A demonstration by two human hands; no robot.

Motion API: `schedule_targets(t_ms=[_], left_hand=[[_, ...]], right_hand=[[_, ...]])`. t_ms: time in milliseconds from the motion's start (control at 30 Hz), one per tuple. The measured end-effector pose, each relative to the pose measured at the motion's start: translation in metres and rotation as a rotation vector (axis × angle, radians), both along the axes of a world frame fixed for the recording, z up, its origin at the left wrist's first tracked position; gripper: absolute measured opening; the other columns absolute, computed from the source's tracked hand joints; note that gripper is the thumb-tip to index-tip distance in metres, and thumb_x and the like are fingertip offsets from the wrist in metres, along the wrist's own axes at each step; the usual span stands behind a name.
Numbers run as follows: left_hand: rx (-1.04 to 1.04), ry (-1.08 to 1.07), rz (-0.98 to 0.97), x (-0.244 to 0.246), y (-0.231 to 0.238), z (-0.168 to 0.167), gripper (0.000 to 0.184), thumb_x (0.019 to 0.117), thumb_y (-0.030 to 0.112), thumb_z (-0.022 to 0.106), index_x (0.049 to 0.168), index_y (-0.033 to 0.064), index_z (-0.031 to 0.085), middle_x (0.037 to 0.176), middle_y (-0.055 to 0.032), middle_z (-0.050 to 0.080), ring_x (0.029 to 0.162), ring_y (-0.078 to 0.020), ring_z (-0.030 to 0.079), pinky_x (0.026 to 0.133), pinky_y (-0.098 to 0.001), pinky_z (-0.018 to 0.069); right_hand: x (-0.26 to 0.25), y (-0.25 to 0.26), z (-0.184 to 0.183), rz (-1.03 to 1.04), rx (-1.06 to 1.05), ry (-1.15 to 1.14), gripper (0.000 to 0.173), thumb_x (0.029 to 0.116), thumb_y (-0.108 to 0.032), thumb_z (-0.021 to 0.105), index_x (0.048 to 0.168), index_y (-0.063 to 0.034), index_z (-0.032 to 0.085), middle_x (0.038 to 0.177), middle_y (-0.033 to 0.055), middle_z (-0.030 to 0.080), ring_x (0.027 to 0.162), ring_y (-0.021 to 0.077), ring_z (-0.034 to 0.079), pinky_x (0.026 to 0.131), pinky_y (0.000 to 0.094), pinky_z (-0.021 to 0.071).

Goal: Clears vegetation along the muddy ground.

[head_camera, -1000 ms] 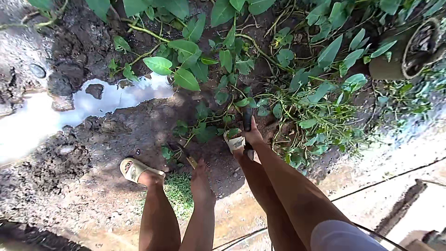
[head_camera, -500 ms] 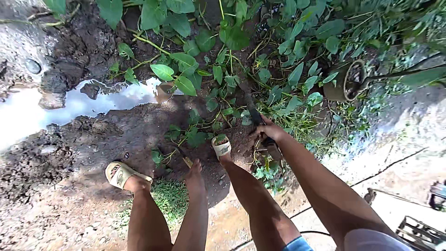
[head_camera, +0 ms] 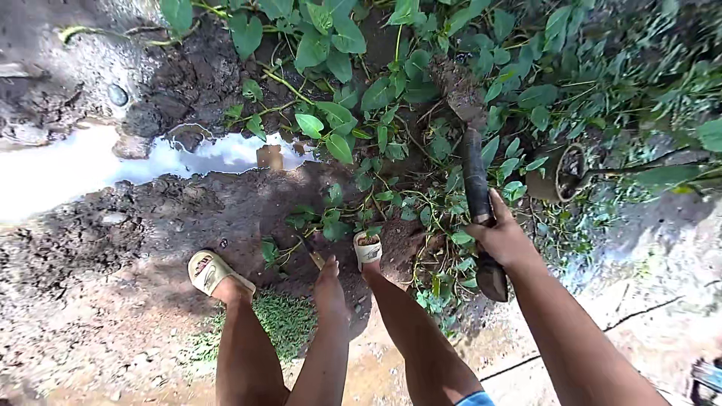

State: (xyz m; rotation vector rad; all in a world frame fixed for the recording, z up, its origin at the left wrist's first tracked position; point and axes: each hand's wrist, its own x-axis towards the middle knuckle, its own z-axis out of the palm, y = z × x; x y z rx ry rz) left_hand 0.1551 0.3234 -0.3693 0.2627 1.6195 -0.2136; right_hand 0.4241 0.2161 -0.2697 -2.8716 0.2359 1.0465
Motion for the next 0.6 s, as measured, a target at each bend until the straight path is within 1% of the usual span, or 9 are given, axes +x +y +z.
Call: schedule_targets(t_ms=[67, 100, 233, 333, 400, 433, 533, 567, 600], left_hand=[[0.012, -0.018, 0.029, -0.003, 0.001, 0.001, 0.039, 0.11, 0.023, 0.046, 0.139, 0.0, 0.058, 0.14, -0.0172, 0.06, 0.128, -0.0259, 0.055, 0.099, -0.0457, 0.0446], [0.017, -0.038, 0.047, -0.006, 0.002, 0.005, 0.039, 0.1102, 0.024, 0.045, 0.139, 0.0009, 0.059, 0.14, -0.0169, 0.059, 0.128, -0.0257, 0.053, 0.1, -0.0463, 0.0422], [0.035, -0.074, 0.056, -0.013, 0.008, 0.01, 0.04, 0.1102, 0.024, 0.043, 0.139, 0.0014, 0.06, 0.142, -0.0177, 0.058, 0.129, -0.0276, 0.052, 0.1, -0.0489, 0.0413], [0.052, -0.086, 0.096, -0.016, 0.011, 0.012, 0.038, 0.1091, 0.02, 0.043, 0.137, -0.0002, 0.06, 0.139, -0.0186, 0.059, 0.124, -0.0252, 0.053, 0.095, -0.0431, 0.043], [0.062, -0.087, 0.109, -0.017, 0.013, 0.012, 0.038, 0.1083, 0.019, 0.043, 0.135, 0.0002, 0.061, 0.137, -0.017, 0.06, 0.12, -0.0231, 0.054, 0.092, -0.0413, 0.0432], [0.075, -0.092, 0.117, -0.019, 0.014, 0.013, 0.038, 0.108, 0.019, 0.043, 0.135, 0.0, 0.062, 0.137, -0.017, 0.06, 0.12, -0.0229, 0.055, 0.092, -0.0413, 0.0431], [0.118, -0.066, 0.178, -0.02, 0.022, 0.024, 0.032, 0.1074, 0.011, 0.044, 0.13, -0.0046, 0.06, 0.125, -0.0164, 0.064, 0.109, -0.0176, 0.061, 0.094, -0.0355, 0.0497], [0.091, -0.057, 0.218, -0.019, 0.035, 0.036, 0.032, 0.1088, 0.008, 0.041, 0.132, -0.0076, 0.057, 0.125, -0.0188, 0.063, 0.107, -0.0179, 0.059, 0.095, -0.0349, 0.0473], [0.081, -0.039, 0.262, -0.02, 0.043, 0.044, 0.03, 0.1099, 0.007, 0.04, 0.127, -0.0081, 0.059, 0.114, -0.0166, 0.066, 0.097, -0.0143, 0.063, 0.088, -0.0304, 0.0514]], right_hand=[[-0.006, 0.033, 0.01, 0.045, 0.031, -0.054, 0.094, 0.0849, -0.013, 0.071, 0.164, -0.025, 0.021, 0.12, 0.0247, 0.063, 0.087, 0.0375, 0.065, 0.073, 0.0618, 0.0525], [-0.012, 0.051, 0.013, 0.07, 0.083, -0.058, 0.088, 0.0842, -0.014, 0.07, 0.161, -0.0206, 0.027, 0.114, 0.0224, 0.064, 0.082, 0.0343, 0.065, 0.07, 0.0587, 0.0526], [-0.051, 0.141, 0.023, 0.035, 0.579, 0.163, 0.076, 0.0818, -0.008, 0.062, 0.153, -0.0177, 0.036, 0.078, 0.0055, 0.061, 0.049, 0.014, 0.058, 0.045, 0.0314, 0.0536], [-0.08, 0.196, 0.01, -0.167, 1.049, 0.732, 0.053, 0.082, -0.008, 0.053, 0.133, -0.0177, 0.043, 0.073, 0.0045, 0.059, 0.044, 0.0118, 0.054, 0.042, 0.0261, 0.0501], [-0.096, 0.229, -0.033, -0.334, 1.391, 1.299, 0.063, 0.0879, -0.018, 0.059, 0.147, -0.0168, 0.039, 0.074, 0.0028, 0.061, 0.047, 0.0106, 0.059, 0.044, 0.0239, 0.0534], [-0.11, 0.254, -0.057, -0.464, 1.497, 1.519, 0.066, 0.0852, -0.02, 0.065, 0.147, -0.0141, 0.04, 0.072, 0.0031, 0.064, 0.046, 0.0119, 0.06, 0.043, 0.0244, 0.0531], [-0.158, 0.325, -0.108, -0.847, 1.57, 1.848, 0.06, 0.0803, -0.022, 0.068, 0.135, -0.0038, 0.049, 0.064, 0.0044, 0.062, 0.041, 0.0119, 0.056, 0.037, 0.0219, 0.0462], [-0.174, 0.341, -0.114, -1.007, 1.612, 1.913, 0.06, 0.0799, -0.022, 0.069, 0.132, 0.0007, 0.05, 0.065, 0.0049, 0.063, 0.04, 0.0118, 0.057, 0.037, 0.021, 0.0481], [-0.188, 0.35, -0.117, -1.114, 1.68, 1.961, 0.062, 0.0805, -0.024, 0.07, 0.132, 0.0036, 0.048, 0.066, 0.0048, 0.064, 0.04, 0.0119, 0.058, 0.038, 0.0208, 0.05]])
